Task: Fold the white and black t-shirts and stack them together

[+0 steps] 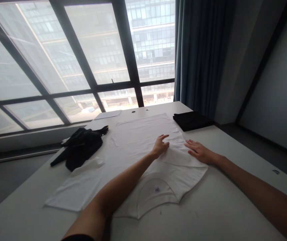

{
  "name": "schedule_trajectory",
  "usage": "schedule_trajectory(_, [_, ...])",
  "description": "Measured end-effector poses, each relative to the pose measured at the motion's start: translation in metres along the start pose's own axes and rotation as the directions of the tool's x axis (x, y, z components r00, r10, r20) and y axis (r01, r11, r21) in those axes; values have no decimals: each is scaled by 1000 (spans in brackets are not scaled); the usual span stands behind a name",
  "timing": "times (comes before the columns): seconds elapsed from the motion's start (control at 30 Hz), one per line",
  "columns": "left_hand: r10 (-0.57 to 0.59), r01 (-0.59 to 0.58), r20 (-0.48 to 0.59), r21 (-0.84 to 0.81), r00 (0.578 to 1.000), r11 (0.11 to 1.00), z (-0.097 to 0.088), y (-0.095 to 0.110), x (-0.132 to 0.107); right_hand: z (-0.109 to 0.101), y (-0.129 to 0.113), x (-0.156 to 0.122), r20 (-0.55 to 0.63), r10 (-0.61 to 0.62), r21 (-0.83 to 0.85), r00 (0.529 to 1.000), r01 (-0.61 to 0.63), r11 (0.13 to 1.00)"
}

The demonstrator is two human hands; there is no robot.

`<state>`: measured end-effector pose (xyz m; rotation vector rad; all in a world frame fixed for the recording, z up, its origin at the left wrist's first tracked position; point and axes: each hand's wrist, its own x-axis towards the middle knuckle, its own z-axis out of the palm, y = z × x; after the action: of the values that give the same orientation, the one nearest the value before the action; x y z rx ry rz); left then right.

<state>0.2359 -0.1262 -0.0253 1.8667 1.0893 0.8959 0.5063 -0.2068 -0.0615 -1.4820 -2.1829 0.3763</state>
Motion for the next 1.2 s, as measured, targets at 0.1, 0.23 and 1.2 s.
schedule_trajectory(0.1, [-23,25,-33,52,999,998,-5,2,1,0,-4,0,70,24,-99,997,-17,995])
schedule_trajectory(0.23, [-80,82,34,-31,996,996,-8,1,2,-4,-9,-1,113,29,-162,993,-10,987])
schedule_trajectory(1.2, [-180,-312,473,777,862,547,-45,51,-19,-5,-13,-1,147,54,-207,988,-22,978])
